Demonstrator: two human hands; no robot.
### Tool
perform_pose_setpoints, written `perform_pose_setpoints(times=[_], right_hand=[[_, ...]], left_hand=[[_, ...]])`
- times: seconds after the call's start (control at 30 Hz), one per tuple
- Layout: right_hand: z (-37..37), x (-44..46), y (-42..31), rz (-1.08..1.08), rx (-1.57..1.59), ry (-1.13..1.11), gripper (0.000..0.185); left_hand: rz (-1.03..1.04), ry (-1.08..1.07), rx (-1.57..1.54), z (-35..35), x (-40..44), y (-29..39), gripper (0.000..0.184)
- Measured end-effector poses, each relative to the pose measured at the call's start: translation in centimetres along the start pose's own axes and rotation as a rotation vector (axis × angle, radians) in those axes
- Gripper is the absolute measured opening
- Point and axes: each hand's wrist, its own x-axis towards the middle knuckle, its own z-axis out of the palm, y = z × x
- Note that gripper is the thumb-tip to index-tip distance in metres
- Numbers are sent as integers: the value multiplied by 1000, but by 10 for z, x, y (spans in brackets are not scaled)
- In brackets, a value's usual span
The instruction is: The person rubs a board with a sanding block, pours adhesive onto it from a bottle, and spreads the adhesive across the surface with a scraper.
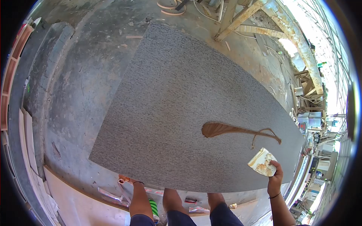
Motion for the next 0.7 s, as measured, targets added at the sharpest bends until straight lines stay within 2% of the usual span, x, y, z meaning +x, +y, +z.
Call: perform_pose_setpoints(times=[0.07, 0.13, 0.17, 0.23, 0.27, 0.3, 0.33, 0.37, 0.47, 0.5, 0.57, 0.6, 0.67, 0.7], right_hand=[[2, 3, -8, -44, -29, -1, 30], [-4, 7, -10, -12, -116, -148, 28], [-5, 10, -17, -15, -113, -141, 28], [-3, 21, -36, -215, -279, -181, 27], [0, 25, -39, -91, 4, -201, 28], [2, 34, -47, -91, 17, -189, 28], [4, 48, -56, -57, 75, -276, 28], [8, 65, -65, -21, 138, -364, 29], [44, 146, -77, -108, 108, -551, 35], [70, 175, -72, -76, 324, -561, 36], [121, 227, -69, -166, 497, -536, 36], [142, 245, -71, -141, 575, -535, 37], [179, 265, -63, -76, 617, -555, 45], [191, 271, -58, -44, 577, -576, 53]], left_hand=[[-31, -20, 18, -1, 0, -5, 56], [-68, -44, 51, -5, -6, -9, 55], [-89, -59, 75, -10, -10, -12, 55], [-140, -99, 141, -22, -21, -21, 54], [-168, -129, 173, -30, -27, -25, 53], [-176, -159, 196, -34, -38, -29, 53], [-183, -199, 215, -36, -52, -32, 52], [-143, -227, 254, -34, -76, -33, 53], [44, -309, 274, 23, -224, -16, 56], [70, -266, 211, 42, -268, -8, 57], [112, -226, 166, 77, -349, 6, 57], [163, -204, 135, 91, -382, 10, 58], [238, -169, 125, 112, -412, 13, 60], [269, -205, 253, 122, -419, 14, 64]])
